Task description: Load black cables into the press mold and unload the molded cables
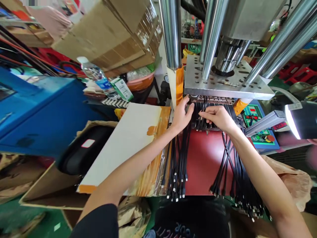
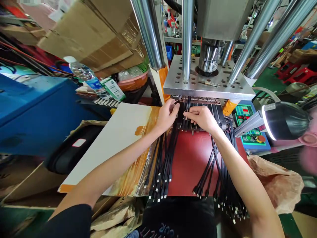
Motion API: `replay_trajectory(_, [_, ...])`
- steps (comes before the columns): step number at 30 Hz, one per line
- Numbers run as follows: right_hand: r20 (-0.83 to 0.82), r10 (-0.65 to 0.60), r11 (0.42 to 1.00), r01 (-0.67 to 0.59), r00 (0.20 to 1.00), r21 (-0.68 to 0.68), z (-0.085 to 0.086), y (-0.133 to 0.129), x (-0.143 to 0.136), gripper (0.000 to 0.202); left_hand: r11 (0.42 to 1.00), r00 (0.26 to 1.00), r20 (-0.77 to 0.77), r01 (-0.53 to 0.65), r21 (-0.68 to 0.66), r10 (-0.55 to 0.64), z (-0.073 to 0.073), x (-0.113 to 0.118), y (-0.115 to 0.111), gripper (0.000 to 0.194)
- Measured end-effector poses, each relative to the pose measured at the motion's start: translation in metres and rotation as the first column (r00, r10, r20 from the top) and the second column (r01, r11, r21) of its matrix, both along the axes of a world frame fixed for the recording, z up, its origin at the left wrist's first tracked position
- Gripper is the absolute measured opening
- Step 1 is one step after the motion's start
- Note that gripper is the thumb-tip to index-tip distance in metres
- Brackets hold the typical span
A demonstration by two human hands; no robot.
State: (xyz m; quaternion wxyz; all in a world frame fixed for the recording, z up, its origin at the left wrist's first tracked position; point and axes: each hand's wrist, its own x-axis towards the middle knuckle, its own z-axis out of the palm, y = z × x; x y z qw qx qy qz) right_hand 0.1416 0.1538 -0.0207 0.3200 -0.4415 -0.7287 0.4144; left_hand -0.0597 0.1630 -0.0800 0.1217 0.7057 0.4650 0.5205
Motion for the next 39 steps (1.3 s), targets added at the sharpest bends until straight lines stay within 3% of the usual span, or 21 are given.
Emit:
replay_trajectory(3, [0.038, 0.019, 0.997, -0.022, 0.999, 0.067, -0.012, 0.022, -0.010, 0.049, 0.961, 0.957, -0.232, 0.217, 0.172, -0.175, -0.006, -0.023, -0.032, 0.033])
replay_trajectory(5, [0.074, 0.023, 0.991, -0.032, 0.997, 0.127, -0.017, 0.027, -0.013, 0.050, 0.904, 0.857, -0.429, 0.390, 0.175, -0.286, -0.008, -0.036, -0.045, 0.037])
replay_trajectory(7, [0.104, -0.019, 0.980, -0.002, 0.994, 0.201, -0.019, 0.028, -0.014, 0.050, 0.888, 0.780, -0.539, 0.445, 0.119, -0.318, -0.007, -0.043, -0.048, 0.044])
replay_trajectory(11, [0.084, -0.103, 0.958, 0.076, 0.991, 0.276, -0.022, 0.030, -0.014, 0.045, 0.912, 0.692, -0.659, 0.410, 0.023, -0.295, 0.002, -0.038, -0.044, 0.041])
replay_trajectory(14, [-0.009, -0.045, 0.981, 0.046, 0.999, 0.190, -0.025, 0.031, -0.009, 0.040, 0.937, 0.652, -0.724, 0.348, 0.019, -0.227, 0.009, -0.030, -0.047, 0.037])
replay_trajectory(18, [-0.073, -0.018, 0.990, 0.028, 0.997, 0.140, -0.028, 0.035, -0.010, 0.042, 0.951, 0.625, -0.759, 0.309, 0.024, -0.184, 0.012, -0.022, -0.060, 0.050])
replay_trajectory(22, [-0.023, -0.151, 0.975, 0.153, 0.988, 0.163, -0.027, 0.037, -0.017, 0.027, 0.983, 0.604, -0.791, 0.184, 0.016, -0.100, 0.010, -0.009, -0.074, 0.050])
replay_trajectory(25, [0.032, -0.285, 0.921, 0.265, 0.958, 0.287, -0.026, 0.022, -0.011, 0.033, 0.994, 0.569, -0.820, 0.105, -0.002, -0.062, 0.011, 0.000, -0.083, 0.055])
replay_trajectory(28, [0.274, -0.279, 0.853, 0.106, 0.920, 0.512, -0.025, -0.007, 0.000, 0.043, 0.995, 0.559, -0.824, 0.082, -0.057, -0.094, 0.018, 0.003, -0.087, 0.062])
replay_trajectory(30, [0.487, -0.267, 0.847, -0.038, 0.832, 0.531, -0.023, -0.019, 0.002, 0.048, 0.989, 0.571, -0.809, 0.099, -0.106, -0.144, 0.026, 0.003, -0.083, 0.065])
replay_trajectory(32, [0.628, -0.280, 0.868, -0.088, 0.726, 0.489, -0.019, -0.020, -0.003, 0.050, 0.984, 0.593, -0.785, 0.108, -0.142, -0.178, 0.033, 0.001, -0.073, 0.065])
replay_trajectory(35, [0.723, -0.312, 0.889, -0.079, 0.617, 0.451, -0.014, -0.002, -0.017, 0.052, 0.982, 0.617, -0.764, 0.092, -0.167, -0.188, 0.040, 0.000, -0.046, 0.063])
replay_trajectory(39, [0.747, -0.348, 0.888, -0.058, 0.566, 0.457, -0.011, 0.031, -0.029, 0.054, 0.983, 0.606, -0.777, 0.053, -0.176, -0.172, 0.039, 0.002, -0.001, 0.060])
